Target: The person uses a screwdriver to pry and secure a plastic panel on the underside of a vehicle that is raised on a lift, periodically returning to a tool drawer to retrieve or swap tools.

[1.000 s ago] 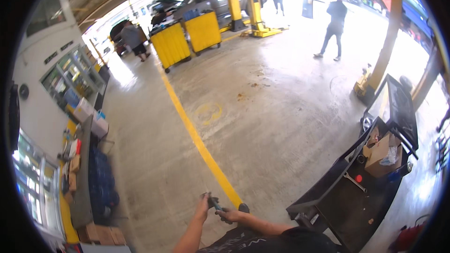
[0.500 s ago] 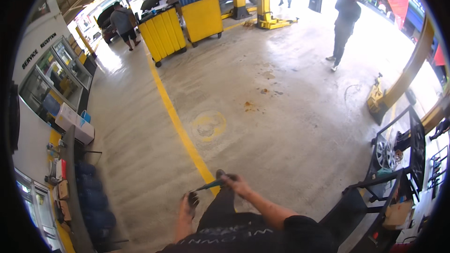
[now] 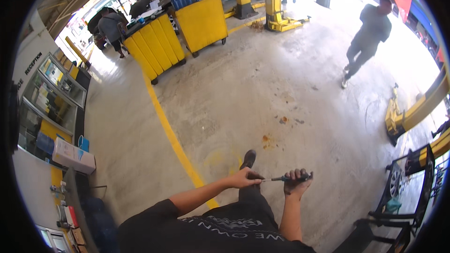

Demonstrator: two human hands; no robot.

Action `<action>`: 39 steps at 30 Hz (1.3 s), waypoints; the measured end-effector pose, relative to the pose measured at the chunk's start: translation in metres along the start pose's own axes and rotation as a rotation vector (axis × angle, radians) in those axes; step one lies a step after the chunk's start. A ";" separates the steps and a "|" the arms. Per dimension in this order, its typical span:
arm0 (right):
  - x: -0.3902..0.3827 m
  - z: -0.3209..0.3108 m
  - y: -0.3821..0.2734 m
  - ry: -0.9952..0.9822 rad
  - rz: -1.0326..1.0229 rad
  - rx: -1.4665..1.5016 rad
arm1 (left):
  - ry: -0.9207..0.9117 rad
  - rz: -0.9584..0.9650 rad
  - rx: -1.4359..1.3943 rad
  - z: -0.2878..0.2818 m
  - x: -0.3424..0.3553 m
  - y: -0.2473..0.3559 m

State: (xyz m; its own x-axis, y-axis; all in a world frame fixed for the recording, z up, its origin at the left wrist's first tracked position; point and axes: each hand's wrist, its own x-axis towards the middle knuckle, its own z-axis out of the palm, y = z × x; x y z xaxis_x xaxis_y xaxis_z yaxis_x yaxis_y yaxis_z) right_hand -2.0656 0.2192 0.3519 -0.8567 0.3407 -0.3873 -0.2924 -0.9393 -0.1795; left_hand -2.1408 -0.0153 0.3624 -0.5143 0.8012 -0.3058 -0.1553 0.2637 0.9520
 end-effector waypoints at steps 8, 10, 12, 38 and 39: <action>0.315 0.217 0.099 0.076 -0.100 -0.540 | 0.660 -0.336 -0.004 -0.339 0.115 -0.136; 0.405 0.279 0.138 -0.026 -0.001 -0.669 | 1.060 -0.576 -0.081 -0.424 0.075 -0.255; 0.512 0.301 0.168 -0.243 0.025 -0.880 | 1.165 -0.906 -0.257 -0.473 0.035 -0.226; 1.277 0.340 0.281 -0.109 0.838 -2.624 | 0.609 0.030 -0.061 -1.461 0.926 0.241; 1.331 0.361 0.276 -0.263 0.804 -2.701 | 0.615 0.028 -0.068 -1.476 0.953 0.261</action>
State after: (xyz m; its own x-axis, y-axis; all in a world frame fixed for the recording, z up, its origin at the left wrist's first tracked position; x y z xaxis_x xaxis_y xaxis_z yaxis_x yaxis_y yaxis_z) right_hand -3.4403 0.3986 0.1133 -0.5709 0.0575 -0.8190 0.3455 0.9217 -0.1761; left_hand -3.9166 0.0237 0.3362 -0.9077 0.3461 -0.2372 -0.1774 0.1956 0.9645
